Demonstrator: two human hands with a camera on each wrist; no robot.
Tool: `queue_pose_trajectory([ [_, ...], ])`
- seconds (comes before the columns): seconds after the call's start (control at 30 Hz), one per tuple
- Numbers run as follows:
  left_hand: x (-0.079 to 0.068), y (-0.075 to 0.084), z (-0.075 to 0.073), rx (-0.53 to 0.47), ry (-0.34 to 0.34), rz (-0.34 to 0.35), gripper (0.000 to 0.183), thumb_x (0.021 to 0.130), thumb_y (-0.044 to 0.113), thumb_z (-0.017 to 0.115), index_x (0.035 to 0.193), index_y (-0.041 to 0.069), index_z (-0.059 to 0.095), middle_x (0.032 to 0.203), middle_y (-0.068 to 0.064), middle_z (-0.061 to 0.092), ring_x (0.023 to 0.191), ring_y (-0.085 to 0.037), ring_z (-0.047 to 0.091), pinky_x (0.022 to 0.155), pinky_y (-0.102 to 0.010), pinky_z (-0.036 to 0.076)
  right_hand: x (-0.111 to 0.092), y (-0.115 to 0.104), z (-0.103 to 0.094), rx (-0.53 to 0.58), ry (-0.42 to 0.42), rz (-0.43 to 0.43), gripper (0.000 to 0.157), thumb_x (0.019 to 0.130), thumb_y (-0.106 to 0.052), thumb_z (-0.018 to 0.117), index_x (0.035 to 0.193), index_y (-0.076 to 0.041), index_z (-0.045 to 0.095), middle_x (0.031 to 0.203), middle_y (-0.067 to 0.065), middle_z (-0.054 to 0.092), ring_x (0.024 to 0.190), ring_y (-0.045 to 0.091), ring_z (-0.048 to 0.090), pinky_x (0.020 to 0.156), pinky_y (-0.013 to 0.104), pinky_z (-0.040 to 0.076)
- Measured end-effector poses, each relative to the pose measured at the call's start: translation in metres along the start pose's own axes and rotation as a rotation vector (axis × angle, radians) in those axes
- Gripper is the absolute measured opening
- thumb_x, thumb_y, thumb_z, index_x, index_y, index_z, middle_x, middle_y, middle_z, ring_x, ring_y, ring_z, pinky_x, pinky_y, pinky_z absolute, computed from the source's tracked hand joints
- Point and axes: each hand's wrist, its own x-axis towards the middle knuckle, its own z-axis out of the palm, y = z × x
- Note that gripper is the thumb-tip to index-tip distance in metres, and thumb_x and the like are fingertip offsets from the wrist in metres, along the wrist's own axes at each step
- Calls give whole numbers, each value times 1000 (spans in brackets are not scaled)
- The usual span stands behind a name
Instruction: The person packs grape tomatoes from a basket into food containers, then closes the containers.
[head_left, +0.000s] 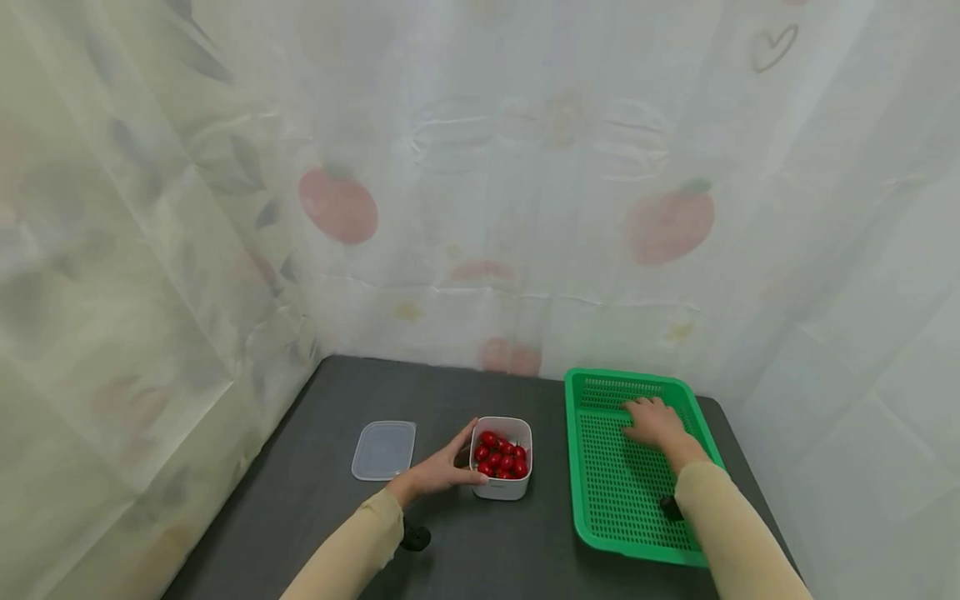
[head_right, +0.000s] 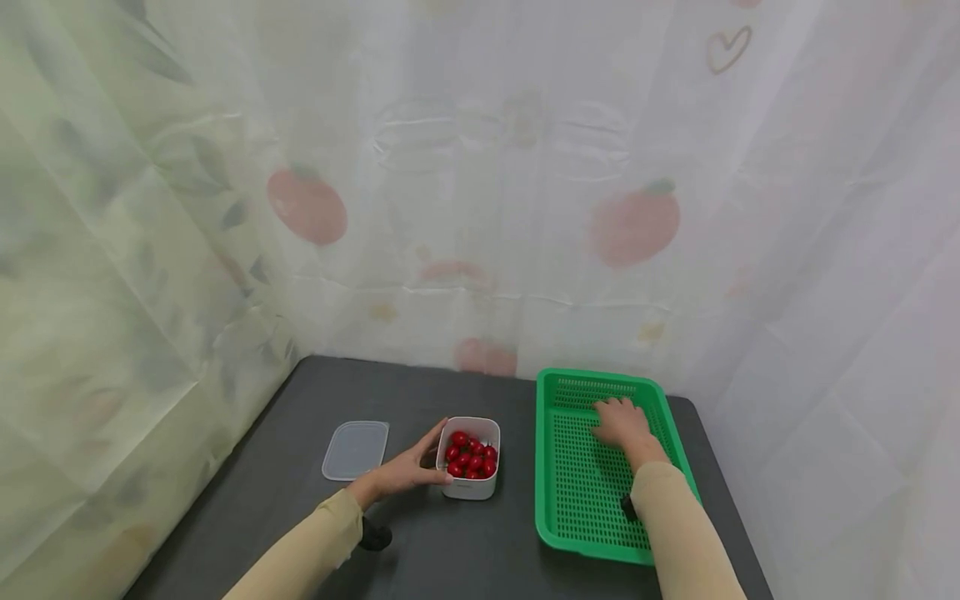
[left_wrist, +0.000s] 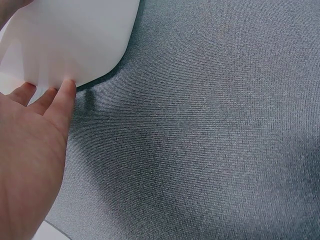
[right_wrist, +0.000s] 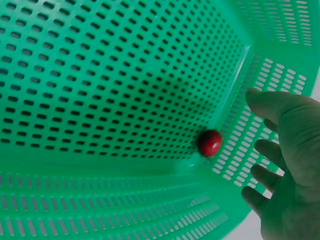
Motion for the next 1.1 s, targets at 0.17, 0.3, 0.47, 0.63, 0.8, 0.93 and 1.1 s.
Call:
queue_pose_trajectory([
  [0.17,0,-1,0,-6,2,-6,106,94,28,76,166,27,-1,170,-10,12,152,-39,22,115,-58,31,-5,7,2,30,-60,56,59,96,-22,72,144,7,51,145,36,45,133,61,36,102,72,35],
  [0.3,0,1,2,1,-3,3,106,94,26,76,166,25,-2,170,-12,12,152,-41,22,115,-58,32,-9,11,5,46,-99,87,65,97,-23,71,148,8,45,149,38,39,136,62,31,103,74,32],
  [0.47,0,1,4,9,-9,20,106,94,27,76,166,24,-3,170,-14,12,151,-43,23,115,-59,31,-11,12,10,73,-126,116,69,98,-24,70,150,9,40,152,39,32,138,63,26,104,75,30],
  [0.63,-1,-2,4,0,-5,7,107,93,29,77,166,27,-1,170,-10,12,152,-38,23,116,-56,32,-11,11,16,116,-149,143,72,99,-27,68,152,10,35,155,40,26,140,63,21,106,75,27],
  [0.8,-2,-2,4,-6,-4,15,106,94,27,76,166,24,-2,170,-11,12,152,-39,23,116,-56,32,-7,11,19,136,-164,155,74,101,-30,66,153,11,33,156,40,23,141,63,19,107,75,25],
  [0.93,-1,0,4,-17,-8,14,106,94,26,75,166,22,-3,170,-12,12,152,-40,22,116,-56,32,-5,12,20,159,-184,176,74,102,-31,63,153,12,31,157,41,20,141,65,16,107,76,23],
  [1.1,0,-1,5,-23,-12,15,108,93,30,77,166,24,-2,170,-12,12,152,-39,22,115,-55,32,-6,15,23,178,-207,196,76,103,-32,61,154,13,27,158,41,16,141,66,14,108,76,21],
])
